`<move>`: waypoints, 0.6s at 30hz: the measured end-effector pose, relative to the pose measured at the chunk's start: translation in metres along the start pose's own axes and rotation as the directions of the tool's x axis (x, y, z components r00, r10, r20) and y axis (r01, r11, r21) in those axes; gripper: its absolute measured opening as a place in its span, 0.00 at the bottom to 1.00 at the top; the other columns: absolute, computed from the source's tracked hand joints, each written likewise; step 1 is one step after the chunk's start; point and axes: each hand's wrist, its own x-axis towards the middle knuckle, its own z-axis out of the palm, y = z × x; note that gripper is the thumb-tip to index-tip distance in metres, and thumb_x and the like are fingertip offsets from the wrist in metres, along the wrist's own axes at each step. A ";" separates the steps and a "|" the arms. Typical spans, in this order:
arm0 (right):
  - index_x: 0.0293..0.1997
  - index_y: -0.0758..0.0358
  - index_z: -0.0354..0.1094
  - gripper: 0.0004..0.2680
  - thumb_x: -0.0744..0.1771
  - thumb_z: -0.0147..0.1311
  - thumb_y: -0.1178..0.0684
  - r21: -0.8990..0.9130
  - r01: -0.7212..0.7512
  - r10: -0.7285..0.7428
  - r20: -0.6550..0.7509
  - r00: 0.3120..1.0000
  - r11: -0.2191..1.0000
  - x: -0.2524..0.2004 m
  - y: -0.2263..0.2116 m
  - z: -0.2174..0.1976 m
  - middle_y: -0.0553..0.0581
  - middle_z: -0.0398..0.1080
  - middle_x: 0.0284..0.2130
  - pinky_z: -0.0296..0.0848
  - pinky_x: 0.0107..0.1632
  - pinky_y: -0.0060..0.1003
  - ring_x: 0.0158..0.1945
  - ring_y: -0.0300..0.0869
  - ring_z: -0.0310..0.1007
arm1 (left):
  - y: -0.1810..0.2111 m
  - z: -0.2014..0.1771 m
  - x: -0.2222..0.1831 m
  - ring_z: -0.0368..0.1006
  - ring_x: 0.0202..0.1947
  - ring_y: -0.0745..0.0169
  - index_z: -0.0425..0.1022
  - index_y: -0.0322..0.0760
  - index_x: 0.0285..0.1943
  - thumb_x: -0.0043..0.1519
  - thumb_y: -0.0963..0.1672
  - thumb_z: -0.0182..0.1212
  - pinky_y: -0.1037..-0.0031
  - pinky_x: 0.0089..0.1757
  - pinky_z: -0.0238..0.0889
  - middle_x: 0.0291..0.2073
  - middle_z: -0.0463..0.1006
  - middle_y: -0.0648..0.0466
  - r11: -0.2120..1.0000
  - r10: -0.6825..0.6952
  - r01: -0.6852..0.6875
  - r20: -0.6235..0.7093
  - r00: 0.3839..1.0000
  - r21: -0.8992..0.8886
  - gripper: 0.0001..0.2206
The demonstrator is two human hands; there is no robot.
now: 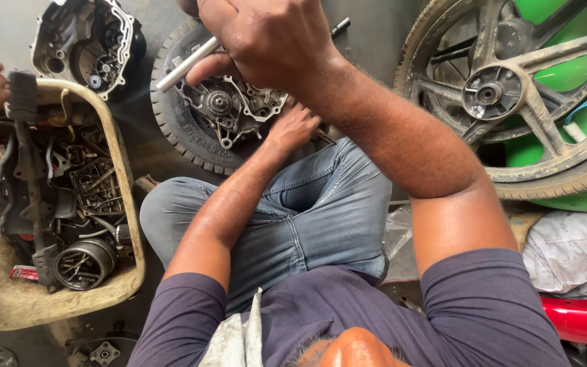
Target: The recorder is working on a motorcycle engine block, disassembling and inspecting parts using various tools.
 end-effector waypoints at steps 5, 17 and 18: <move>0.32 0.55 0.67 0.25 0.71 0.40 0.22 0.014 -0.100 0.100 0.009 0.995 0.995 0.001 -0.004 0.003 0.46 0.67 0.22 0.68 0.30 0.36 0.26 0.37 0.71 | 0.019 -0.036 0.001 0.55 0.68 0.37 0.79 0.37 0.57 0.55 0.50 0.65 0.50 0.63 0.49 0.65 0.66 0.40 0.960 0.222 -0.153 -0.300 0.928 0.236 0.23; 0.31 0.57 0.69 0.25 0.62 0.51 0.21 0.107 -0.064 0.069 -0.046 0.997 0.992 0.014 0.016 -0.022 0.49 0.69 0.23 0.74 0.33 0.42 0.28 0.42 0.74 | 0.073 -0.213 -0.080 0.76 0.31 0.49 0.75 0.35 0.35 0.63 0.48 0.71 0.61 0.33 0.70 0.33 0.76 0.48 0.930 -0.320 0.330 -0.799 0.510 -0.162 0.14; 0.31 0.57 0.69 0.25 0.62 0.51 0.21 0.108 -0.081 0.087 -0.053 0.995 0.991 0.010 0.020 -0.012 0.49 0.69 0.23 0.74 0.33 0.42 0.28 0.42 0.74 | 0.079 -0.234 -0.078 0.76 0.31 0.49 0.75 0.35 0.35 0.63 0.48 0.71 0.61 0.33 0.70 0.33 0.76 0.48 0.931 -0.314 0.332 -0.792 0.524 -0.149 0.14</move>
